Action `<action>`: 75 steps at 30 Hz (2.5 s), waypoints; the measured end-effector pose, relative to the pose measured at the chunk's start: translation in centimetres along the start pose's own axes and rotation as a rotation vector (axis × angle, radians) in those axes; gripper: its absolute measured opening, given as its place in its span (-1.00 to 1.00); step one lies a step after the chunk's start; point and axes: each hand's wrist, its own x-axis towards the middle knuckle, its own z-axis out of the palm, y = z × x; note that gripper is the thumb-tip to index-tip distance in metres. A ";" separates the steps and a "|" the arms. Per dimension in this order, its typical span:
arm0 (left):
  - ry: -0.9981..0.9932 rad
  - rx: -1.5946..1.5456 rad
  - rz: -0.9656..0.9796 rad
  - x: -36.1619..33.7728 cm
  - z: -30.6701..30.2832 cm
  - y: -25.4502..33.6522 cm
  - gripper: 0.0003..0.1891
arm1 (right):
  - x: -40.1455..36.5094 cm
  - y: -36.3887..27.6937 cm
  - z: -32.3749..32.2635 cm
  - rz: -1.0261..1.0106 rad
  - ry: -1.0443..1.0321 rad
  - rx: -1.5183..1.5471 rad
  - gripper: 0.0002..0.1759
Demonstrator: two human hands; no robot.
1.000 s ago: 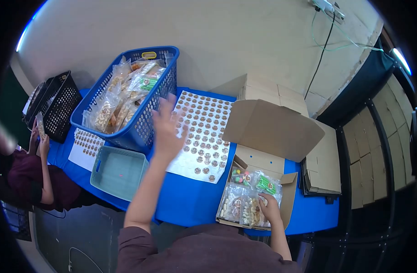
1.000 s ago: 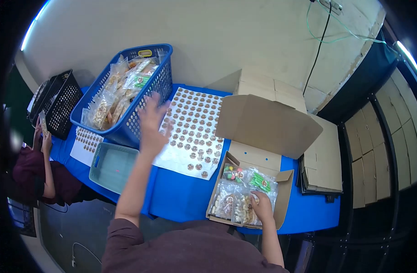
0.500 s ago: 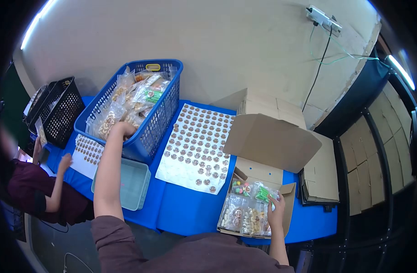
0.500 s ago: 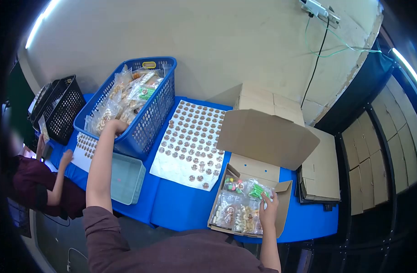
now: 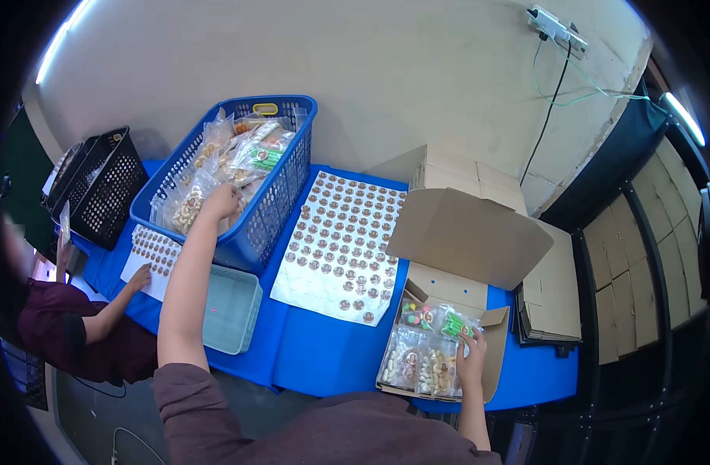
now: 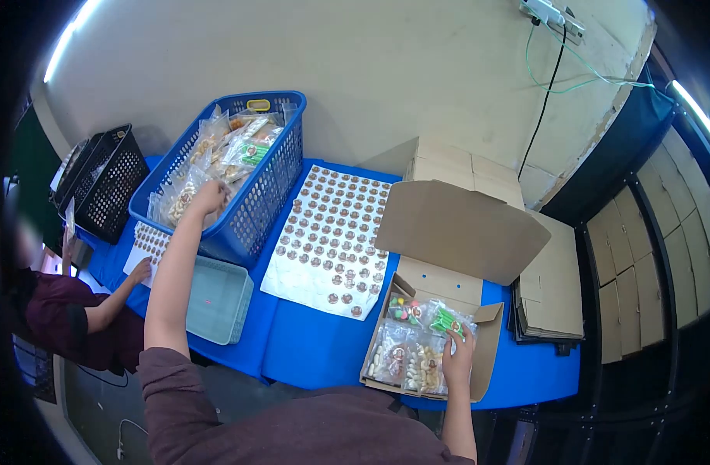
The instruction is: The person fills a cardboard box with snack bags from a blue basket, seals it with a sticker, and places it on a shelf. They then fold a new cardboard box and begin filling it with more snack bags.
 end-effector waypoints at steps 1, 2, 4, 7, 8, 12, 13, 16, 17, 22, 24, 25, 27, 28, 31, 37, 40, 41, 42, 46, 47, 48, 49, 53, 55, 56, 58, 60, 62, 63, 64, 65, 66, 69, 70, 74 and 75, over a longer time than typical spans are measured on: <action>0.183 -0.083 0.011 0.1 -0.2 -0.4 -0.79 | 0.0 -0.1 -0.1 0.004 0.000 -0.008 -0.73; 0.363 -0.167 0.023 0.3 -0.1 -0.6 -0.79 | 0.1 -0.3 -0.3 0.008 0.001 -0.009 -0.73; 0.524 -0.236 0.061 -0.5 -0.7 -0.1 -0.78 | 0.4 -0.7 -0.9 0.051 0.023 0.016 -0.63; 0.694 -0.348 0.113 -0.5 -0.9 0.4 -0.75 | 0.8 -0.7 -1.9 0.044 0.068 0.030 -0.53; 0.717 -0.382 0.111 -0.4 -1.3 -0.1 -0.73 | 0.8 -0.5 -2.1 0.055 0.078 0.033 -0.53; 0.586 -0.592 0.077 1.2 -1.0 -2.5 -0.69 | 1.3 -1.1 -3.2 0.111 0.147 0.027 -0.46; 0.343 -0.844 -0.018 1.2 -0.8 -2.2 -0.66 | 1.4 -1.4 -3.6 0.103 0.183 0.036 -0.45; -0.246 -0.907 -0.309 -3.8 -1.0 2.7 -0.67 | 1.3 -1.0 -4.2 0.096 0.236 0.016 -0.44; -0.307 -0.812 -0.288 -3.7 -0.6 2.5 -0.67 | 1.3 -0.8 -4.4 0.073 0.249 -0.002 -0.44; -0.511 -0.418 -0.199 -0.9 -0.4 -1.5 -0.66 | 0.7 -0.9 -4.8 0.103 0.258 0.000 -0.45; -0.331 -0.260 -0.033 0.9 -0.1 -2.3 -0.64 | 0.6 -0.7 -4.6 0.099 0.257 -0.001 -0.46; -0.324 -0.258 -0.037 1.0 -0.2 -2.2 -0.64 | 0.4 -0.6 -4.5 0.096 0.260 -0.015 -0.47; 0.014 -0.504 0.059 0.5 -0.1 -1.5 -0.58 | 0.2 -0.4 -4.2 0.081 0.255 -0.019 -0.49; 0.027 -0.503 0.046 0.4 -0.4 -1.1 -0.58 | 0.1 -0.3 -4.1 0.098 0.247 -0.023 -0.49; 0.344 -0.597 0.220 0.1 -0.9 -0.3 -0.54 | -0.3 0.0 -3.7 0.102 0.225 -0.028 -0.50; 0.287 -0.496 0.074 -1.3 -1.7 0.7 -0.41 | -0.2 -0.1 -3.4 0.095 0.234 -0.026 -0.49; 0.657 -0.711 0.097 0.7 -0.6 -1.2 -0.31 | -0.2 0.1 -3.4 0.090 0.236 -0.034 -0.46; 0.933 -0.436 0.067 2.5 0.3 -3.6 -0.30 | -0.2 0.1 -3.4 0.096 0.234 -0.033 -0.46; 1.191 -0.143 0.034 2.1 0.1 -3.8 -0.28 | -0.2 -0.1 -3.4 0.087 0.229 -0.032 -0.46; 0.718 -0.386 0.107 0.8 -0.5 -3.1 -0.49 | -0.2 0.1 -3.4 0.098 0.226 -0.028 -0.47; 0.416 -0.478 0.102 0.7 -0.6 -2.6 -0.56 | -0.2 0.3 -3.2 0.105 0.228 -0.027 -0.46; 0.422 -0.479 0.097 0.5 -0.3 -2.0 -0.56 | -0.2 0.2 -3.2 0.098 0.226 -0.025 -0.46; 0.046 -0.370 0.055 0.3 0.4 -1.4 -0.58 | -0.2 0.1 -3.2 0.098 0.225 -0.020 -0.47; -0.655 -0.167 -0.511 0.3 1.6 -2.7 -0.62 | 0.1 -0.3 -3.0 0.080 0.215 -0.022 -0.47; -0.515 -0.022 -0.478 -0.7 0.5 -3.5 -0.63 | 0.0 -0.3 -3.0 0.073 0.214 -0.046 -0.47; -0.366 0.133 -0.435 -0.8 -0.4 -3.8 -0.64 | 0.0 -0.3 -2.9 0.073 0.222 -0.061 -0.46; -0.404 0.142 -0.412 0.4 -1.9 -5.8 -0.53 | -0.1 -0.5 -3.0 0.085 0.209 -0.057 -0.46; -0.245 -0.134 -0.350 -1.0 -4.2 -6.8 -0.24 | -0.3 -0.2 -3.4 0.092 0.179 -0.064 -0.45; -0.175 -0.134 -0.290 -1.6 -4.3 -8.5 -0.02 | 0.3 0.6 -3.9 0.120 0.163 -0.121 -0.42; -0.152 -0.034 -0.245 -2.0 -3.8 -9.1 -0.01 | 0.8 1.1 -4.1 0.113 0.193 -0.123 -0.42; -0.132 0.069 -0.197 -2.4 -3.2 -9.6 0.00 | 1.3 1.4 -4.1 0.113 0.184 -0.125 -0.42; -0.111 0.172 -0.145 -2.4 -2.9 -10.0 0.01 | 1.9 1.7 -4.0 0.104 0.210 -0.136 -0.42; -0.116 0.172 -0.146 -1.8 -2.9 -10.1 0.01 | 2.5 1.2 -3.9 0.094 0.238 -0.148 -0.42; -0.064 0.053 -0.019 -0.9 -2.5 -9.8 0.02 | 3.8 -0.5 -3.3 0.069 0.201 -0.145 -0.45; 0.000 0.061 0.010 -1.1 -2.8 -9.0 -0.06 | 4.2 -1.0 -3.0 0.064 0.179 -0.119 -0.46; -0.073 0.089 0.004 0.5 -2.7 -11.3 -0.43 | 4.4 -1.5 -2.5 0.052 0.166 -0.146 -0.48; -0.085 0.096 0.020 0.9 -2.5 -11.0 -0.43 | 4.2 -1.1 -2.3 0.048 0.163 -0.155 -0.48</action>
